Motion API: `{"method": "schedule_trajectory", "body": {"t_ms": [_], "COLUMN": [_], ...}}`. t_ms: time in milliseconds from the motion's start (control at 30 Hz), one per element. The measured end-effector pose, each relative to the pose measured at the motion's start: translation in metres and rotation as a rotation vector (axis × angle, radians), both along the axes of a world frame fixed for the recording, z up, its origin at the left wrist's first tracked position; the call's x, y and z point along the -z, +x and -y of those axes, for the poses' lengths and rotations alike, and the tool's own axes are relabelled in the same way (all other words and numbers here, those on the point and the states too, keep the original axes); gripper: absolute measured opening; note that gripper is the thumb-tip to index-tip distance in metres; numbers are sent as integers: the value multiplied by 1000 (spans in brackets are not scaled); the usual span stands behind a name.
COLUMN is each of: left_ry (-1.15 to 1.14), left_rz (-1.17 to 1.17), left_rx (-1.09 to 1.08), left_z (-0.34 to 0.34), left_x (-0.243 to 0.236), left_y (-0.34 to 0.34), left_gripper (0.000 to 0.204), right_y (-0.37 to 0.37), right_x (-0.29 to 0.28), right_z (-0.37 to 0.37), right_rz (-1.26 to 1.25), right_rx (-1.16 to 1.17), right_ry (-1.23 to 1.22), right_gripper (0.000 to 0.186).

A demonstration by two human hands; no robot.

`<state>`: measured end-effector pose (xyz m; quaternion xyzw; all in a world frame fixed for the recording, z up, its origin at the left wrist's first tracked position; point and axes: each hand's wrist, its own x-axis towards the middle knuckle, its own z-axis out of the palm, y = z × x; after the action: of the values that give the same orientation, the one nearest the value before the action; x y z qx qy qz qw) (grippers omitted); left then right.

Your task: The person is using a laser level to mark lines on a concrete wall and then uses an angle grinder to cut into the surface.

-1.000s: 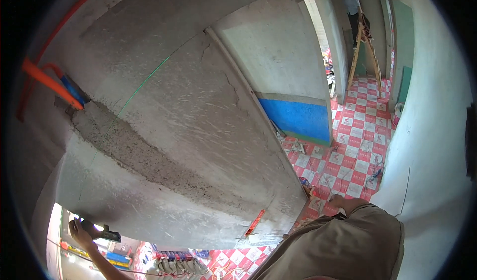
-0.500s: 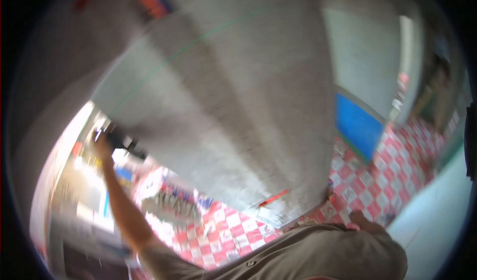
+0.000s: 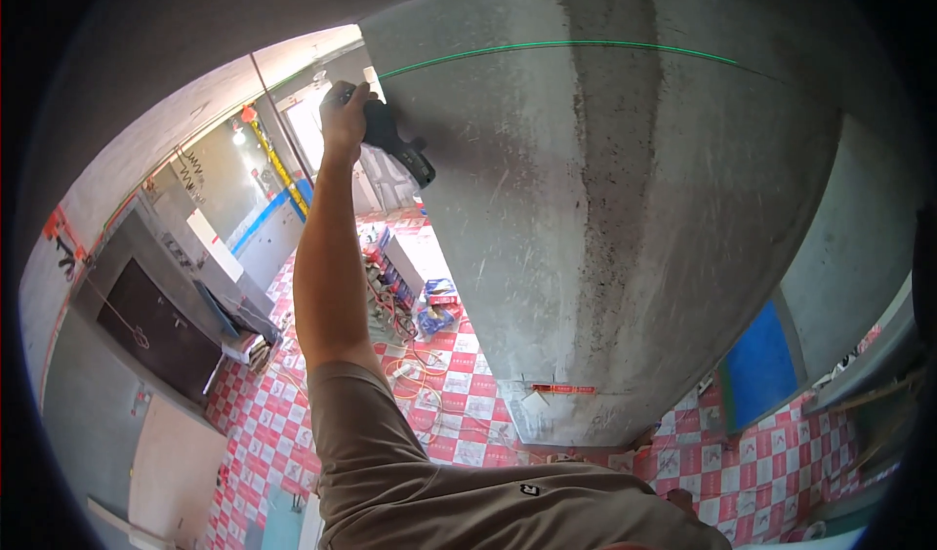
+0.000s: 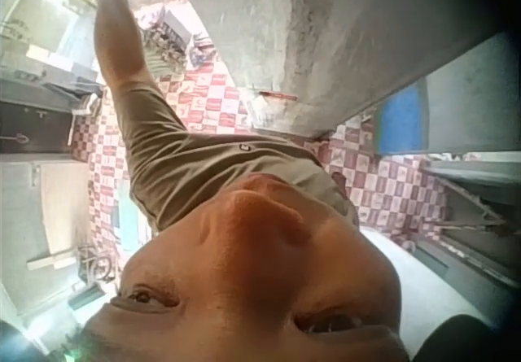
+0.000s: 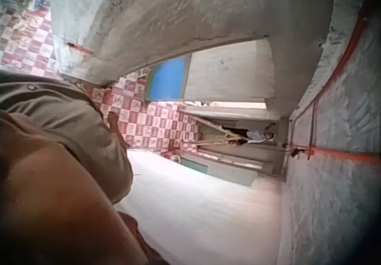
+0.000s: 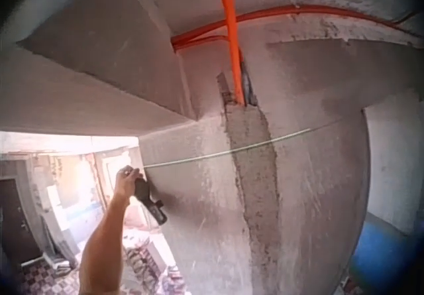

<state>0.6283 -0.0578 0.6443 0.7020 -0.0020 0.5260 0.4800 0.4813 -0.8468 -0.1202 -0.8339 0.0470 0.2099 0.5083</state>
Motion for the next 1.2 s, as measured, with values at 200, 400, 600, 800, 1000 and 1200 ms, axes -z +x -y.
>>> {"method": "schedule_trajectory", "body": {"t_ms": [200,400,600,800,1000,1200], "left_ry": [72,83,150,119,49,83], "left_rz": [13,80,88,111,119,140], "left_rx": [-138,-111,-226,-234,-198,-229], "left_z": [-1,-13,-42,-36,-41,-48], "left_x": [-6,-7,2,1,3,4], "left_y": [11,34,22,33,25,40], "left_gripper": [16,18,17,18,21,22], "right_y": [-3,0,9,7,9,12], "right_x": [50,100,47,49,5,45], "right_z": [18,66,31,40,11,34], "right_rz": [-385,544,581,542,410,465], "right_rx": [375,-607,-748,-692,-612,-513], "right_ry": [196,-673,-725,-743,-643,-497], "right_gripper": [16,13,17,20,20,14]}}
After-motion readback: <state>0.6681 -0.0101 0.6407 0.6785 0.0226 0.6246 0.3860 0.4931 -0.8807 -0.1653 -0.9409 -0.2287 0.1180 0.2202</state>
